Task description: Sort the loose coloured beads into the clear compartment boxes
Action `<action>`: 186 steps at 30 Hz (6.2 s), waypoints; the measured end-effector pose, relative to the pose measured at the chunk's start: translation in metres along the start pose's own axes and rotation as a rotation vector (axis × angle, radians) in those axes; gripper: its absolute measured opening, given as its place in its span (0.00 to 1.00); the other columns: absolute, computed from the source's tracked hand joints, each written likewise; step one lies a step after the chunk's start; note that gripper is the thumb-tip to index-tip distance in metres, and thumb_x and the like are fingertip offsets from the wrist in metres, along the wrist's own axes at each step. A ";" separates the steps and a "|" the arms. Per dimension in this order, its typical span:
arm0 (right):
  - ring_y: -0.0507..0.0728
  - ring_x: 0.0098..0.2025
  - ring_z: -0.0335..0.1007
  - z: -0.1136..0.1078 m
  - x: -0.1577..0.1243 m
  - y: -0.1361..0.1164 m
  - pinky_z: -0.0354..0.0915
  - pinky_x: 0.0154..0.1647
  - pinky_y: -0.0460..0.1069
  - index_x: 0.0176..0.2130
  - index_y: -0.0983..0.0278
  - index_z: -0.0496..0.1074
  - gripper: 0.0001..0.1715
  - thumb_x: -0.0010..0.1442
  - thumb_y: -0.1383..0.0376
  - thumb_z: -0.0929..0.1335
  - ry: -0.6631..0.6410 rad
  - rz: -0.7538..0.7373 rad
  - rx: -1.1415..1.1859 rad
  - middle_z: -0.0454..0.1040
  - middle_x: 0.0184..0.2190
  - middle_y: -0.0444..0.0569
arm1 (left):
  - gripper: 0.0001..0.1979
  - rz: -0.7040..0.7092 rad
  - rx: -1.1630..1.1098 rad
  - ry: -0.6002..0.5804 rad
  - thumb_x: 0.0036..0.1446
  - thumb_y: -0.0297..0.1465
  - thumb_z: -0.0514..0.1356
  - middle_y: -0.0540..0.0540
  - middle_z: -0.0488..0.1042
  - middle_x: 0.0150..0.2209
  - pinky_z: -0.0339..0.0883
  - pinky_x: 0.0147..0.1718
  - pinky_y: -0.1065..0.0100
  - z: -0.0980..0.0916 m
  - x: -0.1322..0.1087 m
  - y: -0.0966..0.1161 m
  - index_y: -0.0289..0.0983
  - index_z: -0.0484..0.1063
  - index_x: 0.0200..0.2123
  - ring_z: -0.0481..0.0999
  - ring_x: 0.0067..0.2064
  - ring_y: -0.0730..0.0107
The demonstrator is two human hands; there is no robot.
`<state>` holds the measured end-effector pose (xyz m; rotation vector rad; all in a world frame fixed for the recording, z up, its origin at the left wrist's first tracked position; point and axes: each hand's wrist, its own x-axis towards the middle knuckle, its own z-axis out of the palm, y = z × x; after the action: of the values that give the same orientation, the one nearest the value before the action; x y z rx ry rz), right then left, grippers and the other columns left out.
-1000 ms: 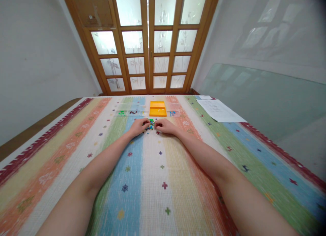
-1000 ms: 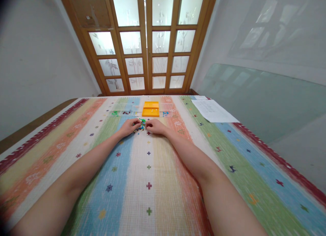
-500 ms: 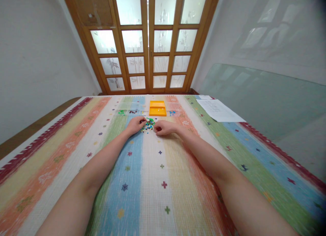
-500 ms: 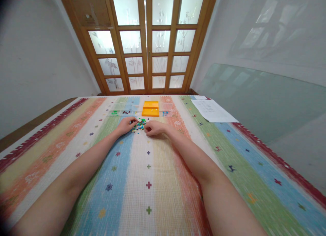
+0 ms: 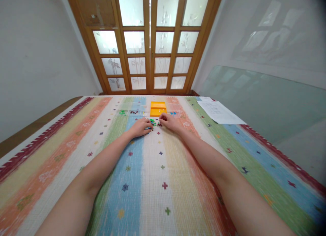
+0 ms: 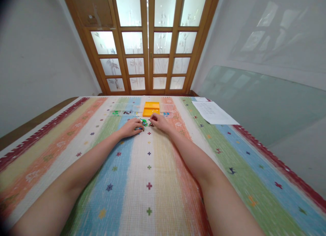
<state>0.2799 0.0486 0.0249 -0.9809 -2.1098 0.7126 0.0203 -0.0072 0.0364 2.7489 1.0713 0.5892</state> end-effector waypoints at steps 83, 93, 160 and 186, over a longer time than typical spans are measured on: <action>0.59 0.50 0.71 0.028 0.007 -0.002 0.62 0.54 0.50 0.51 0.63 0.80 0.15 0.75 0.63 0.65 -0.030 -0.036 -0.523 0.77 0.46 0.55 | 0.24 -0.720 -0.935 0.502 0.65 0.31 0.58 0.38 0.78 0.59 0.71 0.33 0.71 0.008 0.016 -0.047 0.38 0.71 0.64 0.76 0.29 0.76; 0.60 0.56 0.72 0.034 0.007 0.004 0.63 0.60 0.52 0.54 0.62 0.81 0.18 0.74 0.66 0.64 -0.070 -0.179 -0.521 0.79 0.53 0.55 | 0.22 -0.680 -0.509 0.465 0.58 0.27 0.57 0.44 0.82 0.50 0.72 0.36 0.67 0.014 0.001 -0.066 0.39 0.79 0.55 0.74 0.29 0.72; 0.58 0.55 0.74 0.031 0.006 0.005 0.64 0.60 0.51 0.51 0.63 0.82 0.16 0.72 0.67 0.65 -0.090 -0.189 -0.456 0.81 0.51 0.54 | 0.17 -0.315 0.097 0.148 0.65 0.27 0.55 0.40 0.81 0.53 0.64 0.64 0.55 0.015 -0.005 -0.039 0.39 0.83 0.48 0.74 0.57 0.56; 0.60 0.52 0.73 0.029 0.004 -0.003 0.64 0.57 0.52 0.50 0.65 0.82 0.15 0.73 0.65 0.66 -0.104 -0.147 -0.466 0.81 0.49 0.56 | 0.18 -0.184 0.079 0.167 0.67 0.26 0.54 0.43 0.82 0.54 0.64 0.65 0.52 0.023 0.006 -0.047 0.39 0.83 0.50 0.75 0.59 0.58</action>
<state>0.2542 0.0445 0.0112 -1.0273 -2.4713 0.2008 0.0045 0.0324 0.0050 2.6634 1.3944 0.7756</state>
